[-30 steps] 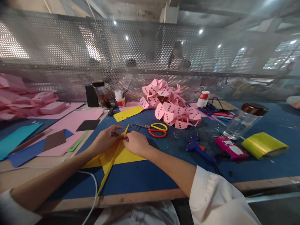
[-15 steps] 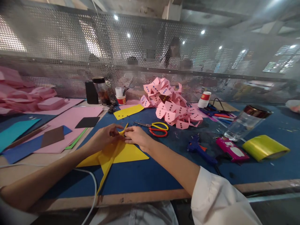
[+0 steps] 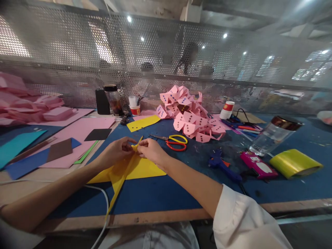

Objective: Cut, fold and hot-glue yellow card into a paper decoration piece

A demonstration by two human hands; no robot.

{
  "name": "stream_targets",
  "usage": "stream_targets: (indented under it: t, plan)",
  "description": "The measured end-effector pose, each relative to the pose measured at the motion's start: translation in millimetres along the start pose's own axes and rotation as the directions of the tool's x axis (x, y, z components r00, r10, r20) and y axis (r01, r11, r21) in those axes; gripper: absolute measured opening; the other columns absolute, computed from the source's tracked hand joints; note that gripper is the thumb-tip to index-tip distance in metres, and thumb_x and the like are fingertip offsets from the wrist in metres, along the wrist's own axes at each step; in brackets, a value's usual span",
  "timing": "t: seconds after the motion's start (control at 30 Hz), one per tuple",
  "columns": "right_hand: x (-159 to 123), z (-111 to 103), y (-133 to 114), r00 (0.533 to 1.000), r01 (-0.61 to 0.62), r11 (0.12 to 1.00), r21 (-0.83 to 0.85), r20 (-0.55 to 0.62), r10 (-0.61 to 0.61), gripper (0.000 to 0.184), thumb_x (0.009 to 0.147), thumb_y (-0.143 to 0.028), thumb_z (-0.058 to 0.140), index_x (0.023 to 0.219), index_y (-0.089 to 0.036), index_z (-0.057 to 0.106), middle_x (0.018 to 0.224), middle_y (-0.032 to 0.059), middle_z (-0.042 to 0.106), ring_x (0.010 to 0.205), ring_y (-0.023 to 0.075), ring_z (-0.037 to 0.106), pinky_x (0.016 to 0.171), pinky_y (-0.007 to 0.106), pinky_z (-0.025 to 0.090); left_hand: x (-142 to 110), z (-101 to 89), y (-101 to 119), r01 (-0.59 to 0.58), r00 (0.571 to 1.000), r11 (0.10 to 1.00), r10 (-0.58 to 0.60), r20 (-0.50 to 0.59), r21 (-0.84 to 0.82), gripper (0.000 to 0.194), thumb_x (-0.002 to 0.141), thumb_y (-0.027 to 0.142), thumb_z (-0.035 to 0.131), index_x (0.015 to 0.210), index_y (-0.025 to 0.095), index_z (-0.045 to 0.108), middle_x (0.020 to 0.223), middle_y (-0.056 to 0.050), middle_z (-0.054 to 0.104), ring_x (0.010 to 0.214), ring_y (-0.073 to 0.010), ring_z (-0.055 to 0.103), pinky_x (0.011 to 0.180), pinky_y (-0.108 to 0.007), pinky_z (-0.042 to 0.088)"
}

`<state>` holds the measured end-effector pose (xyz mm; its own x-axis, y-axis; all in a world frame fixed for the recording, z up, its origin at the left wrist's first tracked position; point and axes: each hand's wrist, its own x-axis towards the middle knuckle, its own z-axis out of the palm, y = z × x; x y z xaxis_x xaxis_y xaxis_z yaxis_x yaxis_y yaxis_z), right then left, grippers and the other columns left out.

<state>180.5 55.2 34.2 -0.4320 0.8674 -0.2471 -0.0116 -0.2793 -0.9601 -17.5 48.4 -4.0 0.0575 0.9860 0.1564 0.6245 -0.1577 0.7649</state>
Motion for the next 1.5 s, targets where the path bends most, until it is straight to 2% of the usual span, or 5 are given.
stream_targets:
  t: [0.43, 0.77, 0.93, 1.13, 1.5]
  plan:
    - [-3, -3, -4, 0.998, -0.050, 0.987, 0.154, 0.051, 0.043, 0.006, 0.092, -0.012, 0.063, 0.091, -0.018, 0.060, 0.097, 0.0041, 0.073, 0.074, 0.0093, 0.070, 0.081, 0.024, 0.059, 3, -1.6, -3, -0.022, 1.000, 0.999, 0.022, 0.005, -0.043, 0.048, 0.075, 0.049, 0.073, 0.113, 0.020, 0.064, 0.078, -0.002, 0.073, 0.073, -0.0233, 0.072, 0.066, -0.032, 0.053]
    - [2, 1, 4, 0.999, 0.010, 0.998, 0.065, 0.036, -0.012, 0.009, 0.087, -0.008, 0.068, 0.089, -0.016, 0.066, 0.100, 0.0035, 0.068, 0.092, 0.0116, 0.067, 0.093, 0.027, 0.056, 0, -1.1, 3, -0.080, 0.997, 0.997, 0.080, -0.016, 0.014, 0.052, 0.079, 0.045, 0.066, 0.124, 0.020, 0.061, 0.099, -0.006, 0.074, 0.070, -0.0190, 0.069, 0.065, -0.031, 0.053]
    - [4, 0, 6, 1.000, 0.018, 0.997, 0.069, 0.025, -0.020, 0.010, 0.087, -0.008, 0.066, 0.090, -0.017, 0.063, 0.102, 0.0041, 0.068, 0.091, 0.0121, 0.070, 0.093, 0.029, 0.058, 2, -7.4, 3, -0.102, 0.990, 0.976, 0.117, -0.072, 0.190, 0.044, 0.083, 0.042, 0.062, 0.122, 0.022, 0.065, 0.100, -0.007, 0.073, 0.089, -0.0260, 0.067, 0.080, -0.038, 0.052]
    - [2, -1, 4, 0.999, 0.003, 0.997, 0.080, 0.038, -0.006, 0.009, 0.091, -0.008, 0.062, 0.091, -0.017, 0.060, 0.103, 0.0048, 0.068, 0.087, 0.0113, 0.073, 0.096, 0.032, 0.058, 4, -9.4, -5, -0.112, 0.984, 0.926, 0.155, -0.092, 0.362, 0.034, 0.083, 0.044, 0.061, 0.105, 0.024, 0.078, 0.111, -0.015, 0.070, 0.111, -0.0395, 0.058, 0.101, -0.053, 0.042]
    - [1, 2, 6, 0.995, 0.014, 0.994, 0.106, 0.094, -0.024, 0.011, 0.090, -0.009, 0.063, 0.096, -0.017, 0.060, 0.104, 0.0048, 0.071, 0.088, 0.0116, 0.073, 0.102, 0.034, 0.055, 9, -9.0, 0, -0.132, 0.989, 0.959, 0.144, -0.032, 0.251, 0.035, 0.085, 0.049, 0.058, 0.096, 0.025, 0.080, 0.107, -0.010, 0.077, 0.103, -0.0318, 0.066, 0.096, -0.042, 0.049]
